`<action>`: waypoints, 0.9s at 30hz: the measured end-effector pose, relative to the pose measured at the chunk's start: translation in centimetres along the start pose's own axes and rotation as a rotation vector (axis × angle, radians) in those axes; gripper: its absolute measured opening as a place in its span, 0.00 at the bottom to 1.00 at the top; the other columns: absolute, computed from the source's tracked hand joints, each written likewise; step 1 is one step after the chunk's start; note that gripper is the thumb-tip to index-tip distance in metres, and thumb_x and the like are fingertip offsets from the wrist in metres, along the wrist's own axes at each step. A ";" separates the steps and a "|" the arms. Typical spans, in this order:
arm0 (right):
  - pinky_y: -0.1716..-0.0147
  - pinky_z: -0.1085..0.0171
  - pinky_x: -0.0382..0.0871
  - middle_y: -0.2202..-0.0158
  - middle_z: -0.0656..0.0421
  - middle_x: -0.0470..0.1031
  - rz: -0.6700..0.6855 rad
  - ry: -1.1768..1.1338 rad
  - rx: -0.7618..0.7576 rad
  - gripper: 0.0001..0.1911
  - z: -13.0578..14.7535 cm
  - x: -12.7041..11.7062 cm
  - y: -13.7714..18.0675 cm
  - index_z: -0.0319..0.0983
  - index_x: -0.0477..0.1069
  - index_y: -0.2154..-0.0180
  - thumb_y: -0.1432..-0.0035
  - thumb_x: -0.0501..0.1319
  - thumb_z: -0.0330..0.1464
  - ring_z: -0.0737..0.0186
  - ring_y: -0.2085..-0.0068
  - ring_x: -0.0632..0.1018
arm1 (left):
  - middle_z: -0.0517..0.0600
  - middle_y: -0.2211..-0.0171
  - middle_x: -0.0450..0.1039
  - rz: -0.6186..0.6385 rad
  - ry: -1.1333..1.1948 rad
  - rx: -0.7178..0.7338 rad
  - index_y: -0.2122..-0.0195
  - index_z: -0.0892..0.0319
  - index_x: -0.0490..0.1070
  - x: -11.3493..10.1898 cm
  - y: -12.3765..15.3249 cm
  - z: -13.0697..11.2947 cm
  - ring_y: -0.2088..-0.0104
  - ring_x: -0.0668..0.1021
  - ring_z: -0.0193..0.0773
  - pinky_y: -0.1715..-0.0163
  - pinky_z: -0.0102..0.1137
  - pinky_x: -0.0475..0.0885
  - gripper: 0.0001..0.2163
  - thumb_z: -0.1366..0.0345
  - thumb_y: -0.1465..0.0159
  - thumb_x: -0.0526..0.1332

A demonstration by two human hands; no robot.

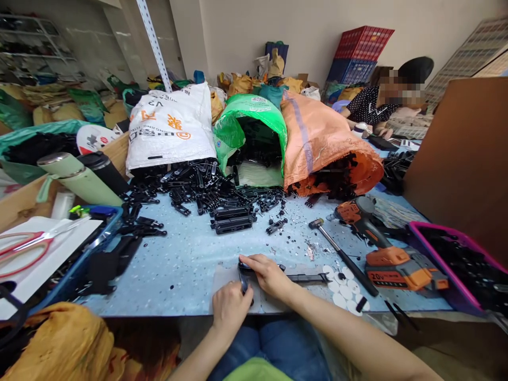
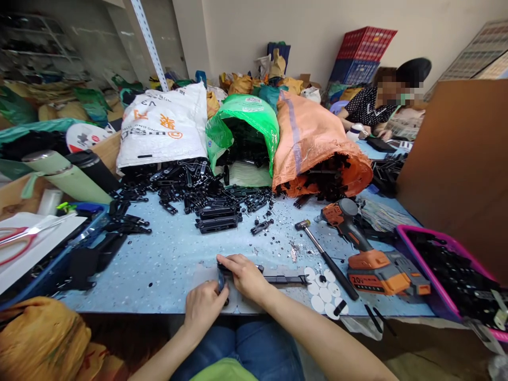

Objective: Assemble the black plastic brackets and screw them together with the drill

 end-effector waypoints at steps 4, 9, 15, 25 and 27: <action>0.53 0.60 0.67 0.51 0.54 0.67 0.015 0.082 0.017 0.30 0.4 0.2 0.2 0.44 0.58 0.42 0.45 0.49 0.19 0.60 0.52 0.68 | 0.53 0.73 0.76 0.018 -0.015 -0.038 0.75 0.58 0.73 0.0 -0.1 0.4 0.69 0.78 0.41 0.73 0.29 0.62 0.15 0.59 0.37 0.51; 0.54 0.59 0.67 0.50 0.53 0.66 0.044 0.125 0.028 0.31 0.6 0.6 0.3 0.41 0.60 0.43 0.49 0.52 0.18 0.58 0.53 0.67 | 0.51 0.74 0.76 0.042 -0.010 0.008 0.75 0.58 0.73 0.0 -0.2 0.4 0.70 0.78 0.40 0.72 0.29 0.62 0.15 0.59 0.38 0.52; 0.53 0.58 0.66 0.49 0.52 0.66 0.033 0.200 0.043 0.30 1.6 0.4 0.1 0.41 0.59 0.43 0.48 0.51 0.19 0.58 0.52 0.67 | 0.54 0.72 0.76 0.017 -0.042 0.015 0.71 0.60 0.73 -0.1 0.2 0.1 0.69 0.78 0.43 0.72 0.31 0.65 0.15 0.60 0.36 0.50; 0.54 0.56 0.67 0.47 0.49 0.66 -0.120 0.366 0.042 0.26 -1.5 -5.6 8.9 0.42 0.52 0.40 0.38 0.53 0.36 0.55 0.50 0.70 | 0.57 0.48 0.68 -0.365 -0.061 0.888 0.49 0.61 0.65 -3.0 0.2 -3.1 0.46 0.67 0.47 0.47 0.43 0.62 0.15 0.63 0.36 0.52; 0.57 0.57 0.68 0.51 0.51 0.69 -0.059 0.404 0.007 0.25 -2.4 -5.5 9.5 0.42 0.54 0.40 0.38 0.53 0.37 0.56 0.54 0.72 | 0.57 0.45 0.64 -0.286 -0.112 1.030 0.46 0.62 0.62 -1.8 -0.2 -4.1 0.43 0.63 0.47 0.45 0.43 0.58 0.17 0.62 0.35 0.52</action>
Point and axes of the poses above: each hand's wrist, its own y-axis away from the middle knuckle, its own x-axis out of the palm, z = x × y, the point moved 8 cm from there along -y, towards the middle knuckle
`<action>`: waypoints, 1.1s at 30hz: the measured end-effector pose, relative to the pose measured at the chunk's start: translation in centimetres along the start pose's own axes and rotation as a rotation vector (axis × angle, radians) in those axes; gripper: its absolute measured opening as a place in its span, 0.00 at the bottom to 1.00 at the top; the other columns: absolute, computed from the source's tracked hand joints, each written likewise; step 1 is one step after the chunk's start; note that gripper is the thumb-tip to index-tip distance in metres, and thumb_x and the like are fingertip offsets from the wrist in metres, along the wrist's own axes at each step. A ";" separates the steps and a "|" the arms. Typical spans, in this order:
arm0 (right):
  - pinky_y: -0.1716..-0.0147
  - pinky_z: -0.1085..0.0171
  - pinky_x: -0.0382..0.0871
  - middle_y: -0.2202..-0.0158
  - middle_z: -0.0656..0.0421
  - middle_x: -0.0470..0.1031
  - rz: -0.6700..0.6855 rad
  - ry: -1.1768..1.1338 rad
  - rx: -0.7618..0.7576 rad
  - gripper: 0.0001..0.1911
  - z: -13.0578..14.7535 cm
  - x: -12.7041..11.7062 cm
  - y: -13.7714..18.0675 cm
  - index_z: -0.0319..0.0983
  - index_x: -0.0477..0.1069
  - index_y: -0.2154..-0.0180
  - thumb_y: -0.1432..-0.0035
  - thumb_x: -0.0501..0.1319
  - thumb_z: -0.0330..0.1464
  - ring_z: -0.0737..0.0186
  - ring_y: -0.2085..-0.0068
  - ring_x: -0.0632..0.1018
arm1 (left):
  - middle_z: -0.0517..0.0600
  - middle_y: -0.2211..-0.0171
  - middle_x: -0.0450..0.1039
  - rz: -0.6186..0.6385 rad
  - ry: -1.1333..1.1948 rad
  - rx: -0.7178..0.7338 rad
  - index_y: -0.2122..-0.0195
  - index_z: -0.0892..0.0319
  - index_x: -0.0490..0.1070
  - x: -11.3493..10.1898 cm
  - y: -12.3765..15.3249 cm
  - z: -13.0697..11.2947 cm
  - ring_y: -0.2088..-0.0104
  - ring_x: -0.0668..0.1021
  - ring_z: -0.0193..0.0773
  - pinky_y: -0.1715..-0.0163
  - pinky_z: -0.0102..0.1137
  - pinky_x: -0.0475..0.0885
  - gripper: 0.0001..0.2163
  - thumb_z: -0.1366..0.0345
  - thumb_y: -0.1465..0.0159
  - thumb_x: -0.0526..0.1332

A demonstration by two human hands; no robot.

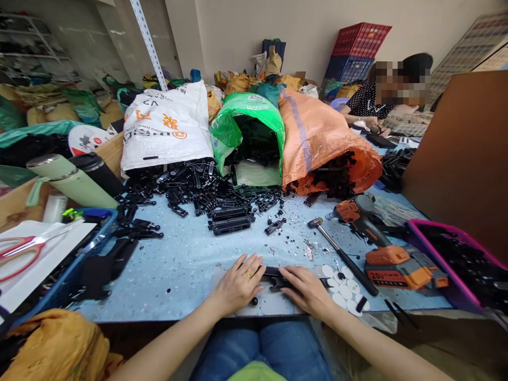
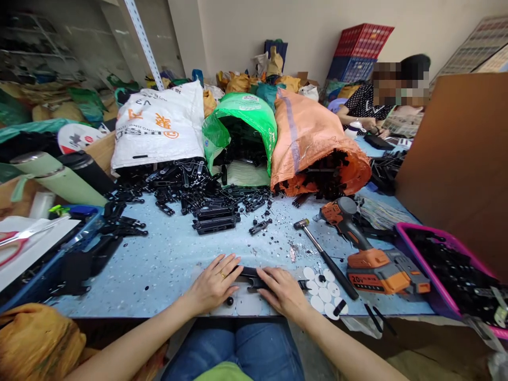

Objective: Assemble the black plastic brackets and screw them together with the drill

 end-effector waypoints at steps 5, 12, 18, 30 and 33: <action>0.67 0.60 0.66 0.63 0.50 0.73 0.051 0.231 0.099 0.26 -2.8 0.1 0.0 0.37 0.67 0.53 0.43 0.54 0.50 0.55 0.64 0.74 | 0.60 0.47 0.66 0.226 0.035 0.026 0.43 0.64 0.57 2.7 -2.2 0.2 0.52 0.71 0.47 0.55 0.38 0.65 0.26 0.53 0.38 0.54; 0.77 0.65 0.53 0.79 0.57 0.67 0.096 0.107 0.055 0.26 -3.0 -3.6 -2.3 0.39 0.65 0.77 0.39 0.45 0.50 0.63 0.76 0.68 | 0.53 0.73 0.73 0.254 0.170 -0.325 0.72 0.61 0.72 0.9 -4.1 2.9 0.71 0.74 0.38 0.71 0.30 0.64 0.23 0.55 0.33 0.43; 0.78 0.65 0.53 0.84 0.61 0.57 0.045 -0.763 -0.139 0.28 5.6 -8.4 -5.1 0.39 0.61 0.79 0.36 0.39 0.47 0.66 0.80 0.62 | 0.48 0.86 0.60 -0.216 0.801 -0.292 0.82 0.59 0.63 -7.4 -2.7 -1.2 0.82 0.66 0.32 0.79 0.28 0.59 0.29 0.54 0.32 0.33; 0.53 0.55 0.62 0.50 0.50 0.63 -0.538 -0.553 0.262 0.15 -4.4 1.5 -14.2 0.40 0.63 0.56 0.39 0.51 0.41 0.55 0.48 0.65 | 0.58 0.66 0.72 -0.350 0.000 -0.211 0.48 0.64 0.65 -3.4 -1.0 3.3 0.67 0.74 0.43 0.69 0.35 0.68 0.32 0.42 0.39 0.42; 0.54 0.56 0.62 0.57 0.51 0.68 -0.461 -0.335 0.329 0.15 -9.8 0.9 -17.2 0.38 0.65 0.60 0.37 0.47 0.39 0.57 0.53 0.67 | 0.56 0.63 0.71 -0.114 -0.133 -0.219 0.49 0.59 0.67 -0.2 -0.8 7.4 0.62 0.73 0.44 0.63 0.37 0.68 0.26 0.46 0.42 0.53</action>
Point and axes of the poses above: each hand's wrist, its own y-axis away from the middle knuckle, its own x-axis out of the palm, z = x × y, the point moved 8 cm from there along -y, towards the middle knuckle
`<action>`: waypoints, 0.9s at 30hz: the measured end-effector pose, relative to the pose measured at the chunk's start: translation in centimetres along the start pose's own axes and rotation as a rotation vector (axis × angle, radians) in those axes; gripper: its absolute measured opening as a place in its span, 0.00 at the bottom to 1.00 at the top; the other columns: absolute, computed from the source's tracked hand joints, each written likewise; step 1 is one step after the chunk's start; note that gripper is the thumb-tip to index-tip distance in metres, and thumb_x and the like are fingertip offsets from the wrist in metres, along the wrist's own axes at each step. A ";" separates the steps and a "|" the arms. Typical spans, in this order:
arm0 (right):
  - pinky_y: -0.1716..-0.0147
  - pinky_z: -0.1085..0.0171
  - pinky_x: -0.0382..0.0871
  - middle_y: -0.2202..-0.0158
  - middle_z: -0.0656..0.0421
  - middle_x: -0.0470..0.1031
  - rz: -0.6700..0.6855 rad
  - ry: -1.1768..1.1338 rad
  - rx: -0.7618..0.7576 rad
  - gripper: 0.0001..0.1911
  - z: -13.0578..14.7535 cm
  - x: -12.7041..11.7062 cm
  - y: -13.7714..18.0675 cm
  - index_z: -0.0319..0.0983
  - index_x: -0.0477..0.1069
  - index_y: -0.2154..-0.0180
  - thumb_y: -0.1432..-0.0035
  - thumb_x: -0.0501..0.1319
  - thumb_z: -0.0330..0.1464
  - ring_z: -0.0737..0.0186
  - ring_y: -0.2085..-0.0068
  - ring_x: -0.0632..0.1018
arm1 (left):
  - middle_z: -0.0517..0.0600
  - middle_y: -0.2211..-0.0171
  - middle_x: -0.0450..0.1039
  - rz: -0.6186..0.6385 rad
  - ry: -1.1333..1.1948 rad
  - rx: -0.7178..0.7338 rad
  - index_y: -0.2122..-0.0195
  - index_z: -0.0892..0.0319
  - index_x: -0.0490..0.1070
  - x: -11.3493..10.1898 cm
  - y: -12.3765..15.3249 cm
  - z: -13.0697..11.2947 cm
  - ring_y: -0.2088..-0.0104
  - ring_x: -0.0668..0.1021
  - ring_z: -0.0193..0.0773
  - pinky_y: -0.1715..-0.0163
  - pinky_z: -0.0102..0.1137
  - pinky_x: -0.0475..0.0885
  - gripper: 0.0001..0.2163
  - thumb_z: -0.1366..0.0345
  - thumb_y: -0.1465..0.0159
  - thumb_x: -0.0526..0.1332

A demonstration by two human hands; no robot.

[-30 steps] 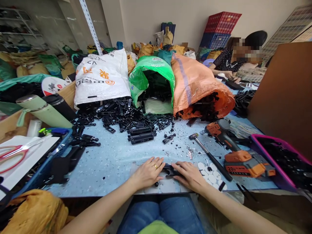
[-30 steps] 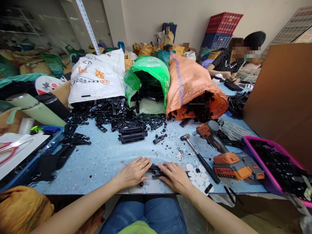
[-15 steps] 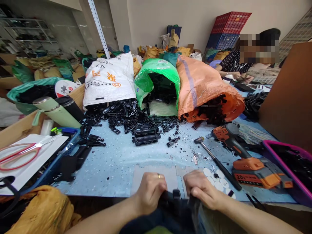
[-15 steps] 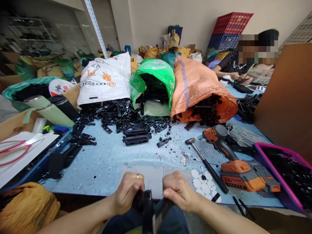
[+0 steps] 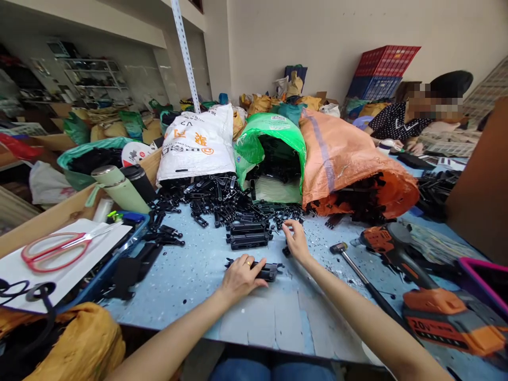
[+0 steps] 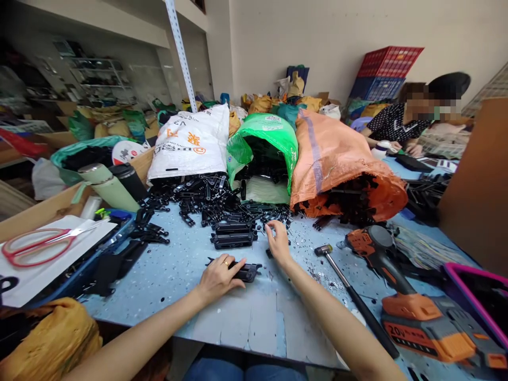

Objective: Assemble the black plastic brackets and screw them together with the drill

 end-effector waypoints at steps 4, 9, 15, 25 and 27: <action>0.56 0.60 0.62 0.63 0.55 0.70 0.131 0.109 -0.070 0.11 -0.6 3.0 -5.1 0.39 0.68 0.64 0.40 0.52 0.38 0.59 0.58 0.69 | 0.55 0.55 0.69 0.111 -0.081 -0.126 0.49 0.53 0.66 2.2 -1.2 3.9 0.53 0.69 0.46 0.55 0.42 0.64 0.20 0.58 0.42 0.62; 0.53 0.63 0.59 0.58 0.55 0.70 0.248 0.281 -0.053 0.10 -0.1 8.2 -11.0 0.39 0.68 0.60 0.41 0.55 0.36 0.60 0.53 0.67 | 0.56 0.55 0.69 0.114 -0.073 -0.200 0.46 0.57 0.63 1.7 -2.5 5.6 0.51 0.67 0.47 0.52 0.44 0.62 0.24 0.57 0.43 0.62; 0.53 0.61 0.59 0.56 0.50 0.70 0.345 0.411 0.116 0.16 -2.1 13.1 -17.0 0.37 0.64 0.53 0.42 0.55 0.37 0.54 0.51 0.67 | 0.58 0.53 0.67 -0.002 -0.099 -0.429 0.44 0.63 0.61 -2.4 0.6 9.8 0.50 0.66 0.47 0.51 0.41 0.63 0.21 0.57 0.36 0.53; 0.56 0.56 0.63 0.58 0.46 0.73 0.365 0.336 0.287 0.23 -3.5 16.4 -19.4 0.35 0.62 0.49 0.48 0.58 0.30 0.50 0.55 0.73 | 0.63 0.59 0.69 0.160 -0.443 -1.181 0.56 0.68 0.68 -4.6 8.0 27.1 0.54 0.69 0.52 0.59 0.40 0.67 0.16 0.62 0.39 0.51; 0.55 0.56 0.63 0.57 0.46 0.73 0.327 0.295 0.305 0.21 -3.6 14.7 -19.4 0.35 0.65 0.51 0.49 0.58 0.29 0.49 0.54 0.73 | 0.62 0.59 0.70 0.152 -0.400 -1.196 0.55 0.67 0.67 -3.5 6.6 28.9 0.53 0.70 0.51 0.58 0.38 0.66 0.16 0.61 0.39 0.51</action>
Point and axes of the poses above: each hand's wrist, its own y-axis away from the middle knuckle, its own x-axis out of the palm, z = x × y, the point moved 8 cm from there along -y, towards the middle knuckle
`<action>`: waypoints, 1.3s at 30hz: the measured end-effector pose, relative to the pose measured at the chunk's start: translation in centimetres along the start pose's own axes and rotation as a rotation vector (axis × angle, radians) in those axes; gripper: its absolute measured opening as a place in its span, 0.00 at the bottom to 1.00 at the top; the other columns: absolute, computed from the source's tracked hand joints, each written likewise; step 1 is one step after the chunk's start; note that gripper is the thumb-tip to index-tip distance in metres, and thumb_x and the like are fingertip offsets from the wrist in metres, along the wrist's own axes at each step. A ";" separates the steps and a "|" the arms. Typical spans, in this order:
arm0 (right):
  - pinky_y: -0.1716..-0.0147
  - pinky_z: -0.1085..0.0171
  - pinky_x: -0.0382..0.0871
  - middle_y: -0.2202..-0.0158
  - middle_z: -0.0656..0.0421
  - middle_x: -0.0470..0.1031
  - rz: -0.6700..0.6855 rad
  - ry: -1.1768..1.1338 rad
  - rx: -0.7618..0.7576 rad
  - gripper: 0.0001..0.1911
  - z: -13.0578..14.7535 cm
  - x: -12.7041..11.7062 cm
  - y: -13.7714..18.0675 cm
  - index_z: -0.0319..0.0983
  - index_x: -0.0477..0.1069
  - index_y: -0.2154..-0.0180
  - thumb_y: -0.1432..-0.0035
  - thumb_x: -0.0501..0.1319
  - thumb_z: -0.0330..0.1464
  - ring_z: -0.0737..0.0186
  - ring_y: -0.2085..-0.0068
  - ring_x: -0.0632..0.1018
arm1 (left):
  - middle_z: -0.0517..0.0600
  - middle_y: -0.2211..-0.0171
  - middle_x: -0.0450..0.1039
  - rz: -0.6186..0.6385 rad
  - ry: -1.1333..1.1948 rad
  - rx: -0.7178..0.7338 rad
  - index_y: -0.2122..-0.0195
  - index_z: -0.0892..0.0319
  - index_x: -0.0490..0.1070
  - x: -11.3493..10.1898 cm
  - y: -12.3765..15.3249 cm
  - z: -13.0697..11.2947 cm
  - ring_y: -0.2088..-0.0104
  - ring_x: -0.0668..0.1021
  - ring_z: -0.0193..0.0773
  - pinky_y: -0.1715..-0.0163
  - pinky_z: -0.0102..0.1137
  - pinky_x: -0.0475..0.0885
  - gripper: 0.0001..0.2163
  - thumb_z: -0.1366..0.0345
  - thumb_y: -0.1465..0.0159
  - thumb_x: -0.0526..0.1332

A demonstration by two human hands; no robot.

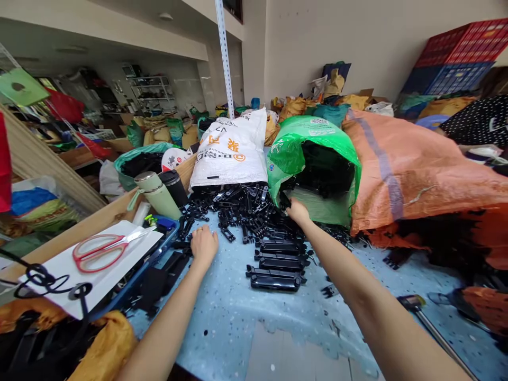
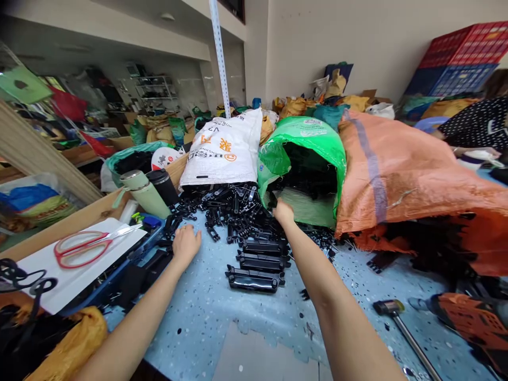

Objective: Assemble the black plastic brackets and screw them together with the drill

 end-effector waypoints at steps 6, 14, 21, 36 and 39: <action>0.60 0.59 0.68 0.60 0.48 0.74 -0.057 -0.218 -0.005 0.21 -2.2 -6.4 4.9 0.32 0.67 0.51 0.44 0.51 0.35 0.55 0.59 0.75 | 0.66 0.61 0.71 0.075 0.098 -0.040 0.58 0.71 0.67 2.2 -4.2 -3.8 0.57 0.72 0.53 0.60 0.40 0.67 0.22 0.54 0.38 0.49; 0.71 0.64 0.69 0.67 0.58 0.74 0.573 -0.719 -0.026 0.16 -5.0 -5.8 26.1 0.39 0.72 0.59 0.48 0.60 0.40 0.64 0.70 0.73 | 0.61 0.49 0.65 0.185 0.222 0.257 0.59 0.60 0.69 2.1 -0.4 -5.2 0.48 0.67 0.50 0.54 0.42 0.64 0.12 0.74 0.43 0.52; 0.52 0.48 0.64 0.51 0.51 0.70 0.329 -0.210 -0.278 0.18 -5.7 -5.8 33.5 0.46 0.73 0.56 0.49 0.61 0.44 0.47 0.51 0.70 | 0.57 0.45 0.62 0.146 0.375 0.504 0.55 0.61 0.66 -1.3 4.0 -6.2 0.42 0.61 0.43 0.44 0.40 0.56 0.13 0.75 0.40 0.51; 0.80 0.66 0.68 0.69 0.59 0.70 0.475 -1.388 0.189 0.28 -1.9 -3.1 35.2 0.47 0.55 0.43 0.43 0.55 0.46 0.65 0.75 0.73 | 0.54 0.56 0.69 0.782 1.316 0.378 0.43 0.56 0.60 -6.4 26.0 -14.3 0.81 0.72 0.28 0.84 0.27 0.68 0.21 0.56 0.35 0.48; 0.78 0.67 0.69 0.68 0.58 0.70 0.443 -1.397 0.161 0.28 -2.3 -4.0 35.6 0.45 0.57 0.44 0.44 0.57 0.45 0.65 0.73 0.73 | 0.53 0.57 0.69 0.642 1.255 0.396 0.41 0.55 0.56 -7.2 26.2 -14.5 0.77 0.73 0.30 0.78 0.28 0.70 0.22 0.57 0.35 0.50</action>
Point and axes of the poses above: each hand's wrist, its own y-axis away from the middle knuckle, its own x-axis out of the palm, z = x × y, the point moved 8 cm from there along -y, towards the middle knuckle
